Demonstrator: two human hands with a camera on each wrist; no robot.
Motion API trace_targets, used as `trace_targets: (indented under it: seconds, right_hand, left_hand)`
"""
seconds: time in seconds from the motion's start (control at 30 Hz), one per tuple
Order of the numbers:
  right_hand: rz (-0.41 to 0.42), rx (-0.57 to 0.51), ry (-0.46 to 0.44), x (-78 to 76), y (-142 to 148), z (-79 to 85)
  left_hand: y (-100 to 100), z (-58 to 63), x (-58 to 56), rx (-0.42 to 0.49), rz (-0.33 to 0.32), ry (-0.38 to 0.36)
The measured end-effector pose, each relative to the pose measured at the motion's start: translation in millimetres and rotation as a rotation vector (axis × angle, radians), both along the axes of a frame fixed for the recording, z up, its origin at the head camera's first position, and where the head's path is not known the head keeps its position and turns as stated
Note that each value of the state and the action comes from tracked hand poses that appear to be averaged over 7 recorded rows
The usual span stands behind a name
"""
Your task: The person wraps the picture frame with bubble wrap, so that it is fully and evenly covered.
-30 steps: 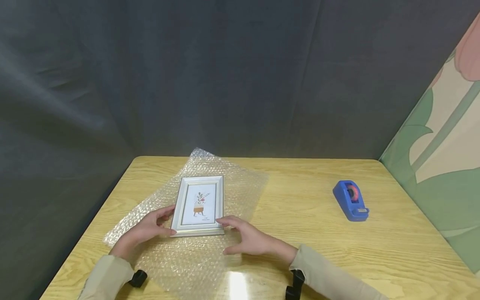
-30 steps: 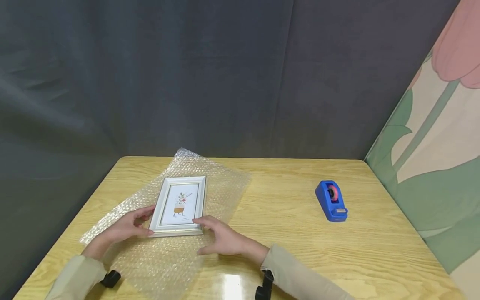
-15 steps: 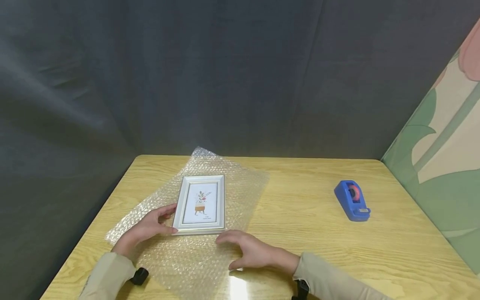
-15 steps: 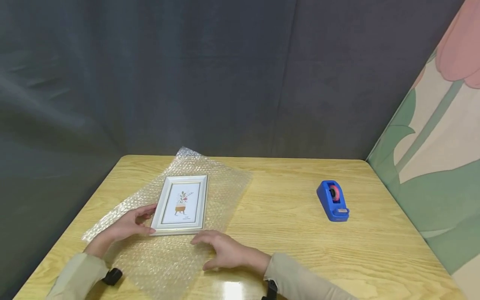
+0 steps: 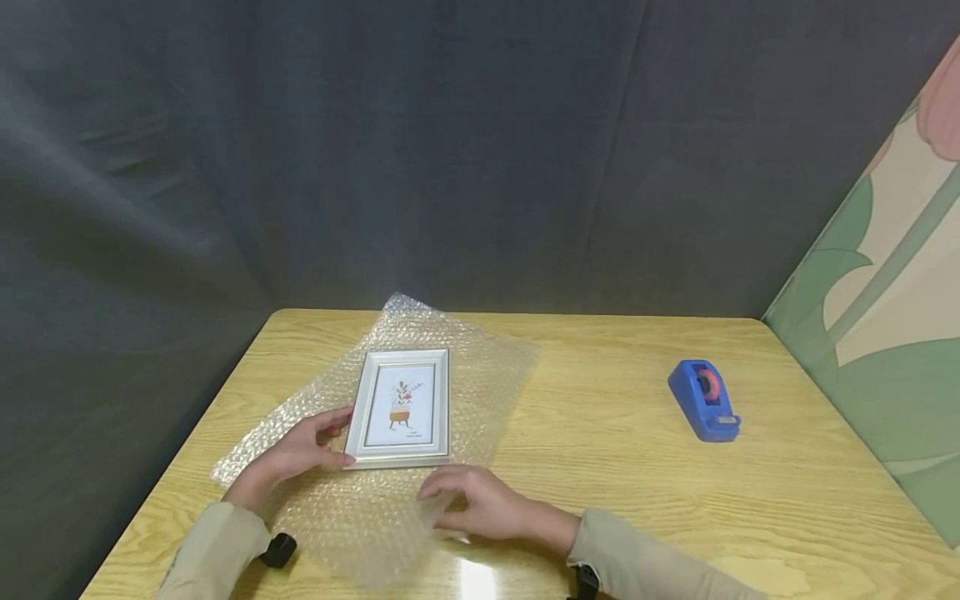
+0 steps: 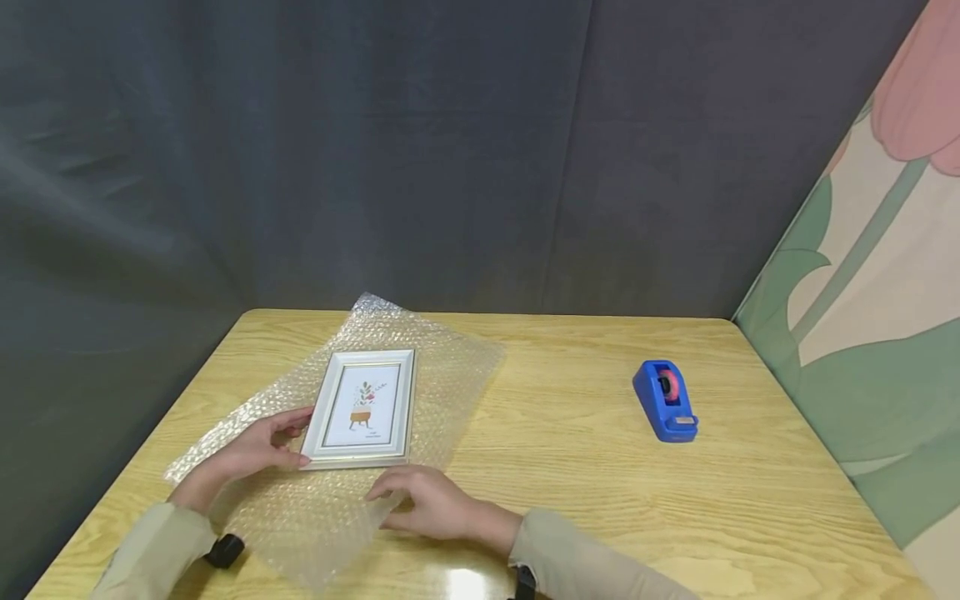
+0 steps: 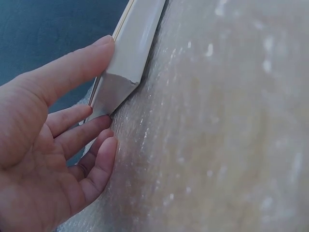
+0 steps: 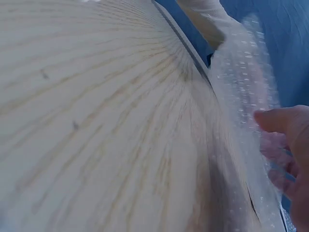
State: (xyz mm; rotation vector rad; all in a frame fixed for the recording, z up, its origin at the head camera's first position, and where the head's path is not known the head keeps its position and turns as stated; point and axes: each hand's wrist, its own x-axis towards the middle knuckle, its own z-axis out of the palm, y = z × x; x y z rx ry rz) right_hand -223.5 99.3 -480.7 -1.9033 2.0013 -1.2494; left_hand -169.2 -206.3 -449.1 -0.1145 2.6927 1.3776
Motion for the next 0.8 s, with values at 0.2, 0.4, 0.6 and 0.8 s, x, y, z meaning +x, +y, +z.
trace_targets:
  seconds: [0.2, 0.4, 0.6, 0.8]
  right_hand:
    - [0.047, -0.087, -0.086, 2.8, -2.8, -0.2]
    - [0.025, -0.070, -0.173, 1.6, -3.9, 3.9]
    - [0.022, -0.043, -0.189, -2.2, -7.6, 7.3]
    - [0.041, -0.006, -0.254, -9.4, -13.2, 9.6]
  left_hand:
    - [0.9, 1.4, -0.5, -0.016, 0.011, -0.005]
    - [-1.5, 0.7, -0.2, -0.019, 0.004, 0.000]
    - [-1.0, 0.2, 0.4, -0.046, 0.008, 0.018]
    - [-0.1, -0.1, 0.1, -0.046, 0.007, 0.023]
